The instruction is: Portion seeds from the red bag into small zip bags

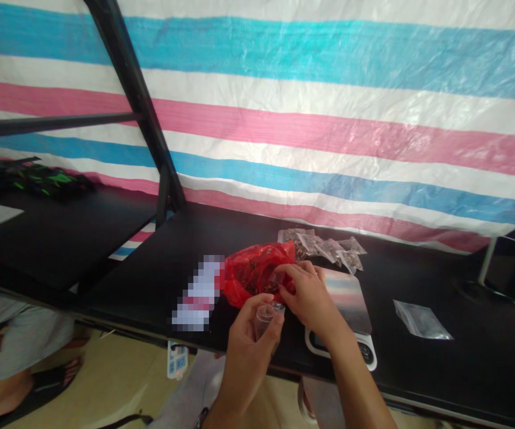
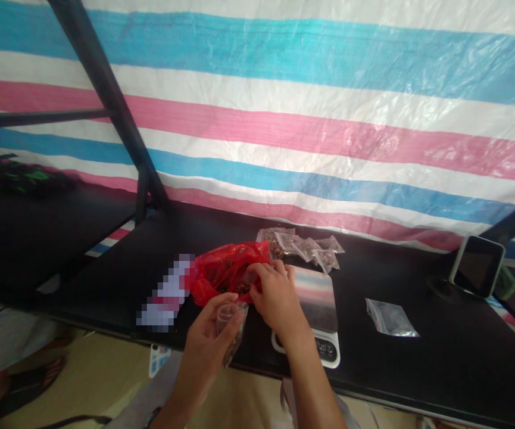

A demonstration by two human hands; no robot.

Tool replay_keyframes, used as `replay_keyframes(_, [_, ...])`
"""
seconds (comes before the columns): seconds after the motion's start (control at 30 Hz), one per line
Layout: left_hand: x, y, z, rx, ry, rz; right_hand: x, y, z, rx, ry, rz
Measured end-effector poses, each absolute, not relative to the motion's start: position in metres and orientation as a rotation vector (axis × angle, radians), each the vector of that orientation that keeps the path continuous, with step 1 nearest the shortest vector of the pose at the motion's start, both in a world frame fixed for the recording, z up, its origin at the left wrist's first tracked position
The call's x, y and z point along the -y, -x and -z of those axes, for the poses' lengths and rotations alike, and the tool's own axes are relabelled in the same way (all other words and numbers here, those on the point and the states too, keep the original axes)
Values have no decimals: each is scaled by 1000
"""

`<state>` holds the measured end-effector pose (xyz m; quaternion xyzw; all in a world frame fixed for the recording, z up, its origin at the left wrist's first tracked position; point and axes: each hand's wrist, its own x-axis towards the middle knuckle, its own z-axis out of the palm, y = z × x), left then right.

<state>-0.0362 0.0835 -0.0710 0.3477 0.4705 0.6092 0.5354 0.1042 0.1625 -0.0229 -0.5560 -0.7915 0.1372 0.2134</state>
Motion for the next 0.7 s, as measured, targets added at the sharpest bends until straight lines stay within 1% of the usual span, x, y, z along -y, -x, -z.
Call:
replay_keyframes(0.33, [-89,49,74,-1122,-564,-1585,-149,-91,12,2247,1414,-621])
replay_keyframes(0.57, [-89,54,71,-1166,-551,-1592,-152,-92,15,2067,1488,-673])
replay_keyframes(0.7, [-89,55,68,-1121,-566,-1597,-155,-95,15,1923,1448,-858])
